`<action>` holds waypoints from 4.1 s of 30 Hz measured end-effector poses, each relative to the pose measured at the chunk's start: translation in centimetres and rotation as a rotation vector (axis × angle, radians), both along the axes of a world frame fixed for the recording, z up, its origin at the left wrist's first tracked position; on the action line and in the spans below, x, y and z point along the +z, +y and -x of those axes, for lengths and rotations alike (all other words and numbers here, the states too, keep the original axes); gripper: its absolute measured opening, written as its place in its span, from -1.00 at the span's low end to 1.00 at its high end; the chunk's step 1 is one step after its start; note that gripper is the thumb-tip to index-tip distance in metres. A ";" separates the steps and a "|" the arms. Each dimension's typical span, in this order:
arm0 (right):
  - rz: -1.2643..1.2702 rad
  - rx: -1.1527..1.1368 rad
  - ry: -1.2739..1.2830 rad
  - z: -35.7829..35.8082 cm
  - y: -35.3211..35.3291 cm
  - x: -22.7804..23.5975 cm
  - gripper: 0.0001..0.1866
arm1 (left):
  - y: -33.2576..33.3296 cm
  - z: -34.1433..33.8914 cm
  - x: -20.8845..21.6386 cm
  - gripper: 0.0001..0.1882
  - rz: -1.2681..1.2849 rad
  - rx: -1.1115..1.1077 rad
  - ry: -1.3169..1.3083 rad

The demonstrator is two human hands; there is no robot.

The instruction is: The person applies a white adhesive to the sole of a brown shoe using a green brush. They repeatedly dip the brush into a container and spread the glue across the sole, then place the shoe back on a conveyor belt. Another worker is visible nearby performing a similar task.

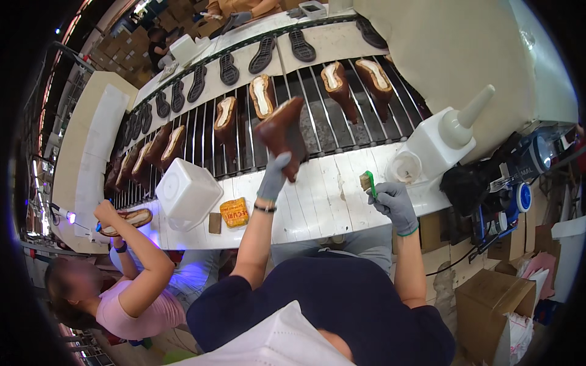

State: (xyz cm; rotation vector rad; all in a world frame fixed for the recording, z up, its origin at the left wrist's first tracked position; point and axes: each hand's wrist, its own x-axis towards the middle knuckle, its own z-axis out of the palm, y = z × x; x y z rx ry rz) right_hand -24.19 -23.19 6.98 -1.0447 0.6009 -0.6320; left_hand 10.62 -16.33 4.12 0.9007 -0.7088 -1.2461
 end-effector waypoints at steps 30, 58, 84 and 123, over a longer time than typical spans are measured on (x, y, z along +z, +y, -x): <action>0.760 -0.483 1.348 -13.6 -31.9 -2.0 -0.05 | -0.5 2.9 -5.9 -0.49 -0.067 0.354 -1.222; 0.994 -0.341 1.464 5.4 -3.3 2.3 -0.74 | 10.4 11.3 -1.5 -0.39 -0.032 0.721 -0.774; -0.101 -0.414 0.419 7.7 -2.4 -3.1 -0.68 | 15.4 14.0 -5.4 -0.35 -0.164 0.661 -1.351; 0.601 -0.093 0.708 -6.4 2.9 1.4 -0.76 | 10.5 15.1 -6.1 -0.43 0.498 0.891 -1.056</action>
